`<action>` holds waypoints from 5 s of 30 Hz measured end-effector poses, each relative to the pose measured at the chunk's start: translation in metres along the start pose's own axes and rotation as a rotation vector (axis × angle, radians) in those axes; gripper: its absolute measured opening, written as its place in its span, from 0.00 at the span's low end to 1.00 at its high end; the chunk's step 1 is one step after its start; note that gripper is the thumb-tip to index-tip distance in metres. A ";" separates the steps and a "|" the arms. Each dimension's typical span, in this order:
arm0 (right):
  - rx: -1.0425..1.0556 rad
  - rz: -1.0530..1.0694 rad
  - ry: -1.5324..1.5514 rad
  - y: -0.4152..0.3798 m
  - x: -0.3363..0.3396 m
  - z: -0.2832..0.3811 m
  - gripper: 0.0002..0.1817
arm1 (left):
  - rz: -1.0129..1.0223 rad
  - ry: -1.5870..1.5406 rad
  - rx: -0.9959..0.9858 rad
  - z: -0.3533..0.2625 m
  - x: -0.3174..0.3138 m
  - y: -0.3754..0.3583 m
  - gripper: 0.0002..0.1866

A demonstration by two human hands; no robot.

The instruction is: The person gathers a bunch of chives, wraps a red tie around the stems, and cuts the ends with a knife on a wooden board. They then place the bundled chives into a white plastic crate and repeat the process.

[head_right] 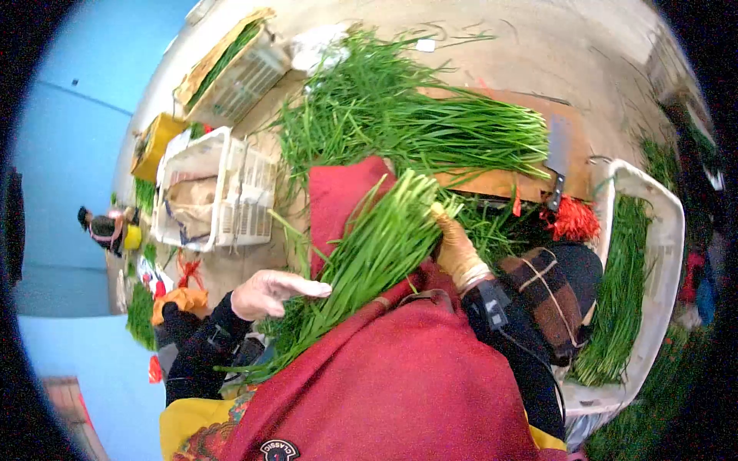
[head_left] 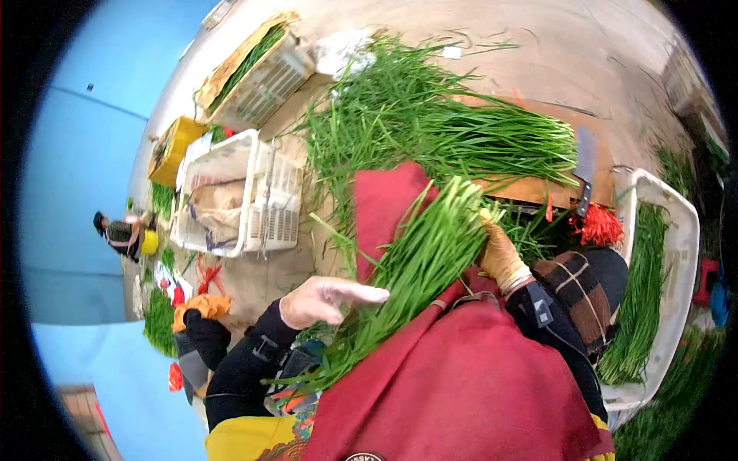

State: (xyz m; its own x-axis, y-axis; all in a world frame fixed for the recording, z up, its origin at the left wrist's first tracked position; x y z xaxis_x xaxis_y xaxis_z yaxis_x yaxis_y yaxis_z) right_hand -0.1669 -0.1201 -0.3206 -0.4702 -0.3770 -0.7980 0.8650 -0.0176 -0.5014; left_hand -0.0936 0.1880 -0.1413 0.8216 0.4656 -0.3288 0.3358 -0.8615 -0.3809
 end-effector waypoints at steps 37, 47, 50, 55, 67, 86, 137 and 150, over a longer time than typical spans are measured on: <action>0.098 0.065 -0.167 0.024 -0.052 0.029 0.21 | -0.430 0.942 -0.230 -0.015 -0.012 0.162 0.32; 0.020 0.118 -0.029 0.011 -0.058 0.034 0.21 | -0.434 0.415 -0.192 -0.010 -0.009 0.151 0.36; 0.013 0.141 -0.023 0.003 -0.058 0.037 0.22 | -0.454 0.404 -0.247 -0.008 -0.009 0.149 0.37; 0.047 0.184 0.014 -0.022 -0.074 0.044 0.23 | -0.516 1.072 -0.436 -0.028 -0.025 0.141 0.40; 0.306 0.286 -0.112 -0.067 -0.088 0.061 0.32 | -0.064 -0.298 0.087 0.008 -0.037 0.150 0.31; 0.462 0.223 0.145 -0.074 -0.049 0.056 0.25 | 0.056 -0.522 0.472 0.022 -0.049 0.143 0.35; 0.429 0.026 -0.711 -0.101 -0.072 0.148 0.36 | 0.122 -0.440 0.337 0.038 -0.052 0.137 0.40; 1.049 0.429 -1.771 -0.084 -0.076 0.119 0.27 | 0.121 -0.124 0.372 0.026 -0.077 0.151 0.37</action>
State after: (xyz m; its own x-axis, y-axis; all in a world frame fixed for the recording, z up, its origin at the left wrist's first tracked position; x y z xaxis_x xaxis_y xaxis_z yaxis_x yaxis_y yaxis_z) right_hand -0.1827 -0.2004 -0.1783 -0.1797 -0.7566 0.6287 0.8969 0.1366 0.4207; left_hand -0.1187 0.0276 -0.1962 0.7758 0.4056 -0.4833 0.0318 -0.7902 -0.6120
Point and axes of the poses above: each hand's wrist, its own y-axis towards the middle knuckle, its own x-axis out of the back of the hand, z = x × y, the point moved 1 cm from there along y, towards the middle knuckle, and after that the axes turned 7 degrees about -z, right-handed, at the moved point
